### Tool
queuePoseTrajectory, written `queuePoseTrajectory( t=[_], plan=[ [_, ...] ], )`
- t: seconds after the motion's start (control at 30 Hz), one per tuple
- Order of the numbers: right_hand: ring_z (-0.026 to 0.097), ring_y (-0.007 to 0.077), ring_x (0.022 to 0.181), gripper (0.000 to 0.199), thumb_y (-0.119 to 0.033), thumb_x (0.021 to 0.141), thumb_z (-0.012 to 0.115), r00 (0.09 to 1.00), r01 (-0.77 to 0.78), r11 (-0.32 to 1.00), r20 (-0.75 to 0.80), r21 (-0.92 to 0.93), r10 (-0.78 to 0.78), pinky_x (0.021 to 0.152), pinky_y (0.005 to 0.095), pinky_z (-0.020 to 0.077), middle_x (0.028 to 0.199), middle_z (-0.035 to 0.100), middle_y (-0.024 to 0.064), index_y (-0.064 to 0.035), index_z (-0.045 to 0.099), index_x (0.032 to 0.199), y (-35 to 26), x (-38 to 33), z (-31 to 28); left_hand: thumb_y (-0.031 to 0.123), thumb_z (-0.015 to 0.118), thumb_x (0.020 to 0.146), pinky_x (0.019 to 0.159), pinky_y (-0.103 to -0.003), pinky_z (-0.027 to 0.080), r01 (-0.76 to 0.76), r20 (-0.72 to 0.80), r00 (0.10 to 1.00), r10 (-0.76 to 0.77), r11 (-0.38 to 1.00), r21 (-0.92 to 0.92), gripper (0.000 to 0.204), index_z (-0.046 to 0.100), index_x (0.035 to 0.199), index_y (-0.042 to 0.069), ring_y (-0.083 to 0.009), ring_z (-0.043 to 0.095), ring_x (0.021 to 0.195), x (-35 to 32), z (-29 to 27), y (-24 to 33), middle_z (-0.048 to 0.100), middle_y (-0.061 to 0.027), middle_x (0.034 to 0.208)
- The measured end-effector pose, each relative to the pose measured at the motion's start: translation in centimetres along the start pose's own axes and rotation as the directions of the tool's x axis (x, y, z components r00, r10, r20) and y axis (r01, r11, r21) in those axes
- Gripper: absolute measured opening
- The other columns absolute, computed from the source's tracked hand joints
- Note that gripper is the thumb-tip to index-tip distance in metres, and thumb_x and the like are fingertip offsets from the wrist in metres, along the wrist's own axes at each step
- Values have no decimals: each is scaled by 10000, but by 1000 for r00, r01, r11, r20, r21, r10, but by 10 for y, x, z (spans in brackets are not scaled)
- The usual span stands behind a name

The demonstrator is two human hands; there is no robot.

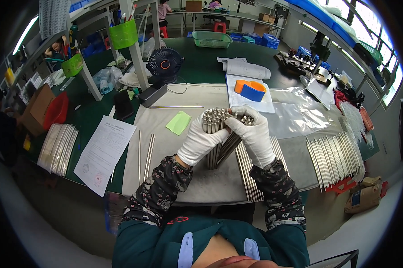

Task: Sorting, sanding the ends of, and packaging metal rods into plastic bags at an industrial workbench.

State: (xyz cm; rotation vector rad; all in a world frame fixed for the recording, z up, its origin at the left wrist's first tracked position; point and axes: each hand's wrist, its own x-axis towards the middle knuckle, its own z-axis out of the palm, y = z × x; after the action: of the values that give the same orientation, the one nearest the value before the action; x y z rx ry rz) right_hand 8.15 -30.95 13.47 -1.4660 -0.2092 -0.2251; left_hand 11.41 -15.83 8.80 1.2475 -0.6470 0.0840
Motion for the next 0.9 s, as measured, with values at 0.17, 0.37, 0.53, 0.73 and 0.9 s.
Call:
queuePoseTrajectory(
  t=[0.17, 0.37, 0.53, 0.73, 0.9],
  plan=[
    [582, 75, 810, 196, -27, 824, 755, 993, 115, 988, -15, -104, -117, 720, 222, 489, 895, 624, 14, 5, 702, 1010, 4, 2, -1, 10, 737, 864, 924, -264, 523, 0, 32, 999, 0, 1000, -1, 424, 595, 1263, 37, -109, 631, 1046, 0, -3, -3, 671, -28, 1150],
    [570, 69, 813, 225, -47, 806, 758, 994, 91, 984, -40, -151, -98, 728, 227, 484, 870, 607, 11, -10, 692, 1018, 8, 4, 0, 12, 734, 866, 900, -263, 527, -74, 10, 997, 74, 996, 52, 369, 589, 1203, 52, -101, 630, 1022, 0, -4, -6, 661, -12, 1129],
    [566, 76, 817, 255, -62, 784, 771, 989, 146, 986, 7, -82, -146, 747, 227, 479, 894, 605, 15, -15, 675, 1015, 6, 4, 2, 28, 733, 873, 876, -256, 531, -30, 25, 999, 29, 997, 71, 312, 607, 1157, 59, -97, 637, 992, 0, -5, -2, 670, 2, 1084],
    [551, 60, 836, 245, -43, 774, 758, 971, 240, 947, 42, -215, -236, 739, 218, 468, 897, 590, 13, -11, 647, 990, 1, 5, 2, 29, 736, 869, 881, -260, 526, -17, 19, 1000, 18, 998, -63, 337, 618, 1184, 52, -101, 641, 982, -1, 1, -1, 678, -7, 1093],
    [542, 63, 811, 222, -35, 792, 719, 995, 95, 985, 3, -141, -96, 739, 228, 468, 869, 586, 7, -20, 644, 1000, -2, 3, 1, 43, 730, 882, 885, -270, 528, 29, 4, 1000, -29, 999, -26, 341, 626, 1206, 43, -110, 642, 989, -6, -4, 5, 682, -14, 1090]
  ],
)
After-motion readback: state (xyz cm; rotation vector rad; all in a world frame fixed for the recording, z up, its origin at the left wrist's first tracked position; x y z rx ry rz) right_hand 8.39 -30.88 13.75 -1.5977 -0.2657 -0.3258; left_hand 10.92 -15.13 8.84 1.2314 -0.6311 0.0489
